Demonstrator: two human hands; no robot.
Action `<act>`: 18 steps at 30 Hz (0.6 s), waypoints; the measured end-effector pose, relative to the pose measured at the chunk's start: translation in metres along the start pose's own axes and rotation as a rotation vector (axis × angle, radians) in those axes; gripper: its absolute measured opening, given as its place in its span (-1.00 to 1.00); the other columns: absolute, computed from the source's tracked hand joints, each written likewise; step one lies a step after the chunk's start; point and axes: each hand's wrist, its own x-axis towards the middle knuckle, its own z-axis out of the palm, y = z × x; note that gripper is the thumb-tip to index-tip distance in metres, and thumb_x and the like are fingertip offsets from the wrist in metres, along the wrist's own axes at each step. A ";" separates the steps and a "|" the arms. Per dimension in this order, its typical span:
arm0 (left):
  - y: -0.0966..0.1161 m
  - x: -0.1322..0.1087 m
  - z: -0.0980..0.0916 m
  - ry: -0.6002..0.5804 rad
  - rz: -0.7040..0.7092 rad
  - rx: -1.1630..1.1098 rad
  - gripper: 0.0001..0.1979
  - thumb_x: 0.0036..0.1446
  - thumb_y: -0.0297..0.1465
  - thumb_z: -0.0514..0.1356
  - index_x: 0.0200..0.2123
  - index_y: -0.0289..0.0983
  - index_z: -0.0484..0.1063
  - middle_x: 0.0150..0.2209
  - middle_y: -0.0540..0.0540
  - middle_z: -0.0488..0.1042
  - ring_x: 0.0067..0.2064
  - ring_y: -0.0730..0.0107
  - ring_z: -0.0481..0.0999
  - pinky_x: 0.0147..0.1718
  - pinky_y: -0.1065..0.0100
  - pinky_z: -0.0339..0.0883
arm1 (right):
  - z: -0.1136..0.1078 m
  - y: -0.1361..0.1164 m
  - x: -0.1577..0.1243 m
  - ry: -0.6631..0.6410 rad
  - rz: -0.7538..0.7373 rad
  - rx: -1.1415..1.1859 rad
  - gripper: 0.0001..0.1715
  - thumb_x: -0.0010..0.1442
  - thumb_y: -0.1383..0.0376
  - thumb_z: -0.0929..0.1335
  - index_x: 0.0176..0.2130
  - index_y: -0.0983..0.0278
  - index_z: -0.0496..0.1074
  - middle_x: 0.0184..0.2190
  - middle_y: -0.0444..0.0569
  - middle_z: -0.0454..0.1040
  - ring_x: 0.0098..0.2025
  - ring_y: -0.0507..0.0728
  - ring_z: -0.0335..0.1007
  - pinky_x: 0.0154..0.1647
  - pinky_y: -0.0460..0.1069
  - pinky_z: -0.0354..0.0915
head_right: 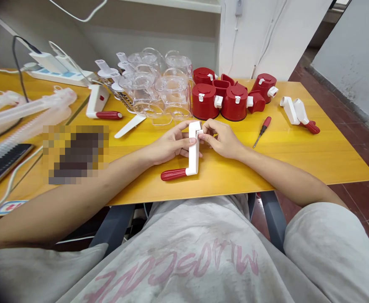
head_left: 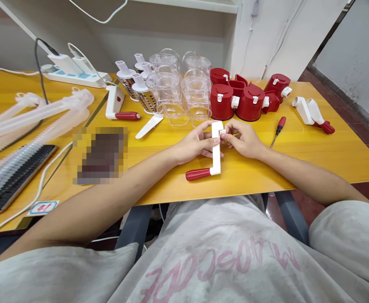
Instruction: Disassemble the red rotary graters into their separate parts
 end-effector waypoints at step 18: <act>0.000 -0.002 0.000 0.023 -0.015 -0.042 -0.14 0.11 -0.17 0.73 0.32 -0.13 0.37 0.05 -0.11 0.68 -0.15 0.15 0.84 -0.13 0.10 0.84 | -0.007 0.001 -0.006 0.032 -0.106 -0.235 -0.58 0.44 -0.02 0.48 -0.11 0.31 0.57 -0.21 0.00 0.64 -0.28 0.01 0.42 -0.15 -0.02 0.34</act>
